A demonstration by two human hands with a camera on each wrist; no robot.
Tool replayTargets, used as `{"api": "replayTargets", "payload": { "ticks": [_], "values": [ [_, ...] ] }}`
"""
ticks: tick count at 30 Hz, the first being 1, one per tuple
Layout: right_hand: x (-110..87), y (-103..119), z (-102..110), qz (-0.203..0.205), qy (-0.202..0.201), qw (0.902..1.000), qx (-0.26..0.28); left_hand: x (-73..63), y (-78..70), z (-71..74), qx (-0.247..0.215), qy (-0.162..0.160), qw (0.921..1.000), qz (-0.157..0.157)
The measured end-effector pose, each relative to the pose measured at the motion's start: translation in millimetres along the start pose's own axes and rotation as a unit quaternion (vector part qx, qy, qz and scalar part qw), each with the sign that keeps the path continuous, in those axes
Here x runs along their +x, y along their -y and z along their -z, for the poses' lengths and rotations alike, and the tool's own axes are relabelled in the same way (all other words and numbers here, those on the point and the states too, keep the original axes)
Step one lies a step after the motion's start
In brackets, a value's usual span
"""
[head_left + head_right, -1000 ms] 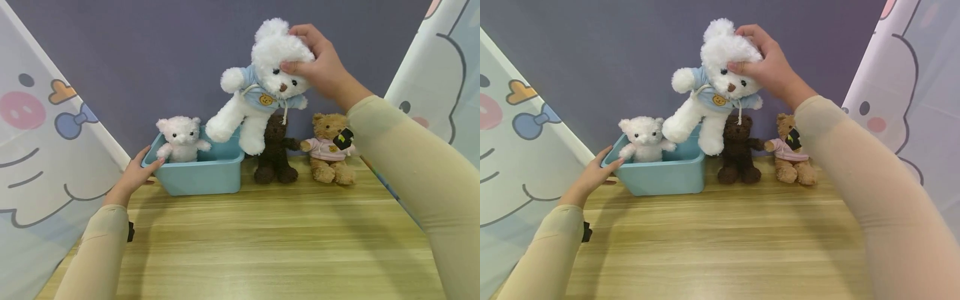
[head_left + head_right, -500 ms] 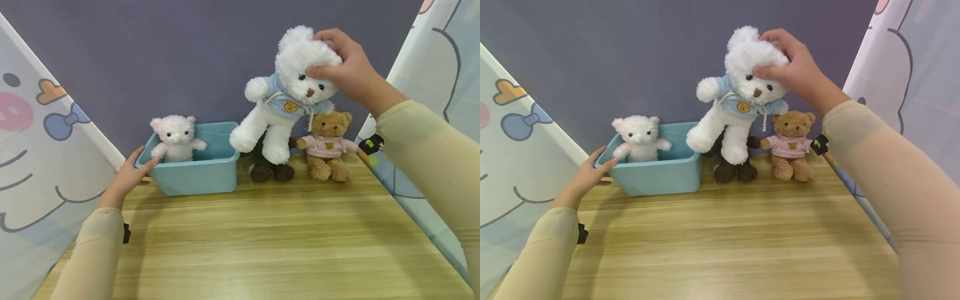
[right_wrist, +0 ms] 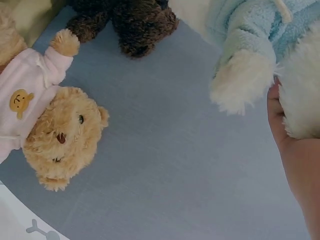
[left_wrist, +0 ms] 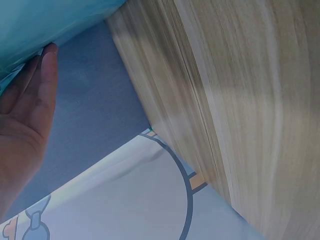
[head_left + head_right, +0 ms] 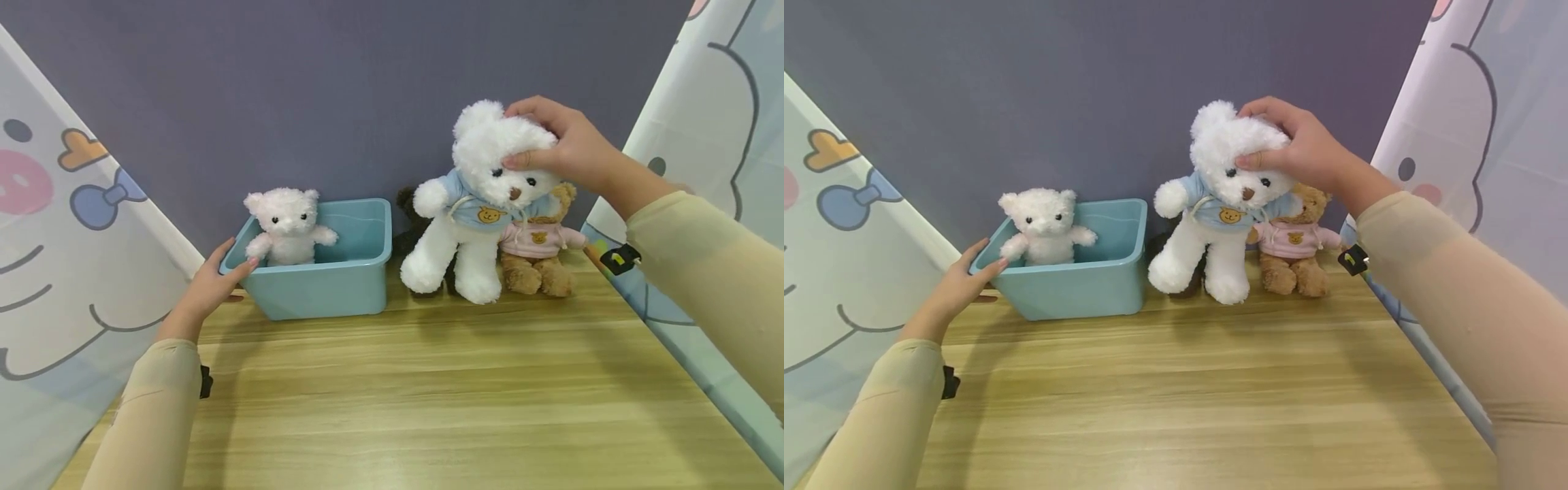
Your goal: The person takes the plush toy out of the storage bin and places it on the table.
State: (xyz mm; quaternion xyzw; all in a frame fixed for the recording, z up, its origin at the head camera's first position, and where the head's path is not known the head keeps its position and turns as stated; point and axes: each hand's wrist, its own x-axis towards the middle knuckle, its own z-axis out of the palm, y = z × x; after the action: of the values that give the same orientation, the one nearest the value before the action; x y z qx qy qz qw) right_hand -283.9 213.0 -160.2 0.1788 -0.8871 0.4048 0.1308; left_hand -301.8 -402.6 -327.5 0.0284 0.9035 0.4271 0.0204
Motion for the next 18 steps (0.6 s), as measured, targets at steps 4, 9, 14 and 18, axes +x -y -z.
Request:
{"api": "replayTargets", "payload": {
  "ticks": [4, 9, 14, 18],
  "values": [
    [-4.2, -2, -7, -0.005, 0.032, 0.9994, -0.012, -1.0, 0.5, 0.3, 0.002, 0.002, 1.0000, 0.003],
    [-8.3, -6, -14, -0.012, 0.063, 0.9970, -0.044, 0.5, -1.1, 1.3, 0.003, -0.001, 1.0000, 0.004],
    [-14.9, -10, -26, -0.012, 0.110, 0.9923, -0.057, 0.4, -0.3, 0.7, 0.004, 0.002, 0.9999, 0.010],
    [-20.1, -14, -38, -0.014, 0.147, 0.9878, -0.049, 1.0, -0.7, -0.7, 0.009, -0.001, 0.9999, 0.008]
  ]
}}
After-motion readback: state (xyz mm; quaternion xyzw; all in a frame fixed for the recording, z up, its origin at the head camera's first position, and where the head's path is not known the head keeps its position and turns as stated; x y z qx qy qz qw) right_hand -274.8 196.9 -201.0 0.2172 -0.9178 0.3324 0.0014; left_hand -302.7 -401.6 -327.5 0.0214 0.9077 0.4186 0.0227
